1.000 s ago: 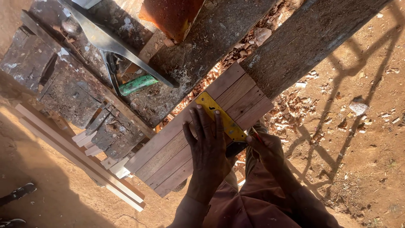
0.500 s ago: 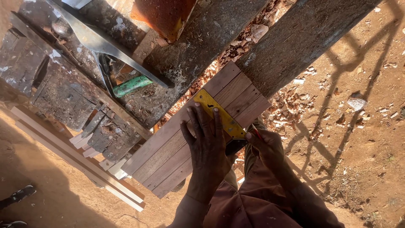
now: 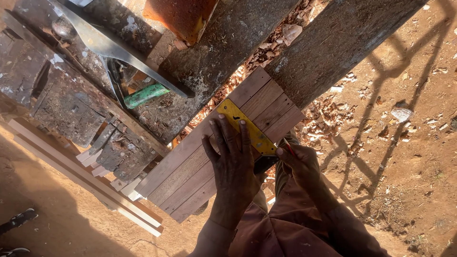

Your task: Measuring wooden planks and marking a cut line using a try square and pencil

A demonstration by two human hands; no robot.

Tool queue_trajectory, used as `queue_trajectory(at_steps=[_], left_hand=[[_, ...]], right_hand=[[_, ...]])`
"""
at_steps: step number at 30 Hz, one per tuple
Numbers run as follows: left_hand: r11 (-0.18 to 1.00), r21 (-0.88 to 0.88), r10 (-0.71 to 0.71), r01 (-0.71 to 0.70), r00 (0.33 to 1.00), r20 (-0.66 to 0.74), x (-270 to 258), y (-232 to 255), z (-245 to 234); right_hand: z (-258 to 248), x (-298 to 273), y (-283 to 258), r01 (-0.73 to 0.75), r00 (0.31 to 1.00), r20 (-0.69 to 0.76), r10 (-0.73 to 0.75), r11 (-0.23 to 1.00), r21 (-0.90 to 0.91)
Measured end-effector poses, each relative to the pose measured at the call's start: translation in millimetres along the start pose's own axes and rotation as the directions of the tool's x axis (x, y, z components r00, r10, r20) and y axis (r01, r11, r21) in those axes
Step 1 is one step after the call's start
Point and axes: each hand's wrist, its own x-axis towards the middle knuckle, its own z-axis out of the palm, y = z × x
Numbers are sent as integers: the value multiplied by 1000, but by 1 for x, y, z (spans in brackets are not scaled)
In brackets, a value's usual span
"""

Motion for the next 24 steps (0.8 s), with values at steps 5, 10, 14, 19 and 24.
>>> queue_trajectory(at_steps=[5,10,14,19,24], left_hand=[[1000,13,3,-3,1000,-8,2,0,-1],[1000,16,-1,1,1000,0,1,1,0],[1000,27,-2,2,1000,1,2,1,5],[999,42,-19,20,1000,-7,2,2,9],[987,155,-2,38,974,-227,5,3,16]], right_hand=[[0,0,-2,-4,1000,-7,4,1000,-13],[4,-1,-2,-9,999,-30,9,1000,-7],[9,-2,-25,-35,999,4,35,998,-59],[6,-11,-76,47,999,21,-43,923,-381],[-1,-8,-104,178,977,9,-215,784,-595]])
